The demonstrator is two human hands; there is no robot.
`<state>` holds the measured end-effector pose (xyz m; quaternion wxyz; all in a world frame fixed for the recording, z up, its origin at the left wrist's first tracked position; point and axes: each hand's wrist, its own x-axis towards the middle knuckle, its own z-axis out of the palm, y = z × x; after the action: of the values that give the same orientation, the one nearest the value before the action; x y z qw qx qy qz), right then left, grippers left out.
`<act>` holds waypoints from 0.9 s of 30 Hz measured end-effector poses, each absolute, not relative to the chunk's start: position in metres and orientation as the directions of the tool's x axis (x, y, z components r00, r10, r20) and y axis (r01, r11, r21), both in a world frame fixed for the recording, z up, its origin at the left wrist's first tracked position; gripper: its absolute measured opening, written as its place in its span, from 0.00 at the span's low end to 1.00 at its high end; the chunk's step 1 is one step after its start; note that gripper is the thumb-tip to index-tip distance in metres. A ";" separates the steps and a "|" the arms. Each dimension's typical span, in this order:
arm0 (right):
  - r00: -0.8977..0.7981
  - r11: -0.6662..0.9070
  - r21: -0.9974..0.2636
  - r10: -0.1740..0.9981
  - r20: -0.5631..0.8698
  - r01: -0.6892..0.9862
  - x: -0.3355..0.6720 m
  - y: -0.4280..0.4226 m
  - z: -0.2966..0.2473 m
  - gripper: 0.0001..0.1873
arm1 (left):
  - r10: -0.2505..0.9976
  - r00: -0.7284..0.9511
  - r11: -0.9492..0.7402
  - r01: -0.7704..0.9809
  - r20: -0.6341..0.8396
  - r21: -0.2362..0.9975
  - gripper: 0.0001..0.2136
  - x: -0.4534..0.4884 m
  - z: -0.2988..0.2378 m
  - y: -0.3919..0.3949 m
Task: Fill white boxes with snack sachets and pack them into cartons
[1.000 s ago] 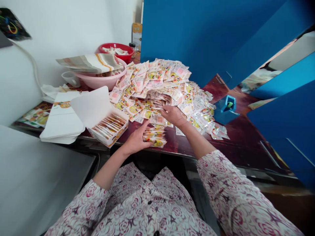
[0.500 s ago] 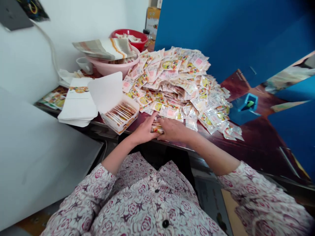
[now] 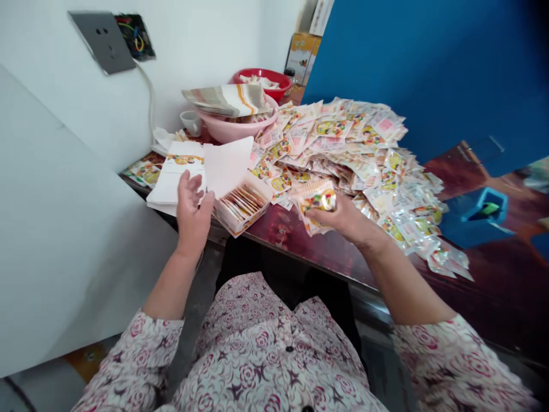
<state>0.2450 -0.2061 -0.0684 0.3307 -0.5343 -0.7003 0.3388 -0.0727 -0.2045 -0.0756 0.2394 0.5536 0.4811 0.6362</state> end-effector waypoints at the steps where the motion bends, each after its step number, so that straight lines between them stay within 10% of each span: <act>1: -0.225 0.239 -0.842 0.964 0.144 0.484 0.235 -0.203 -0.057 0.25 | 0.884 -0.249 -0.369 0.146 0.395 0.918 0.27 -0.071 -0.080 -0.195; 9: -0.276 0.357 -0.514 0.933 0.229 0.780 0.155 -0.171 -0.017 0.31 | 0.967 -0.160 -0.203 -0.011 0.198 0.979 0.19 -0.015 -0.105 -0.179; 16: -0.240 0.259 -0.079 0.951 0.195 0.963 0.141 -0.161 -0.057 0.26 | 0.935 -0.103 -0.339 0.022 0.339 0.941 0.18 0.008 -0.111 -0.178; 22: -0.359 0.371 -0.212 0.929 0.095 0.904 0.152 -0.155 -0.049 0.37 | 0.929 -0.079 -0.357 0.051 0.360 0.933 0.20 0.010 -0.114 -0.178; 27: -0.491 0.512 -0.307 0.858 0.150 0.802 0.181 -0.153 -0.036 0.21 | 0.947 -0.089 -0.306 0.044 0.309 0.951 0.22 0.008 -0.120 -0.178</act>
<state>0.1815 -0.1531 -0.0355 0.1430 -0.4839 -0.8578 0.0982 0.0082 -0.1781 -0.1204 0.3842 0.5548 0.4466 0.5875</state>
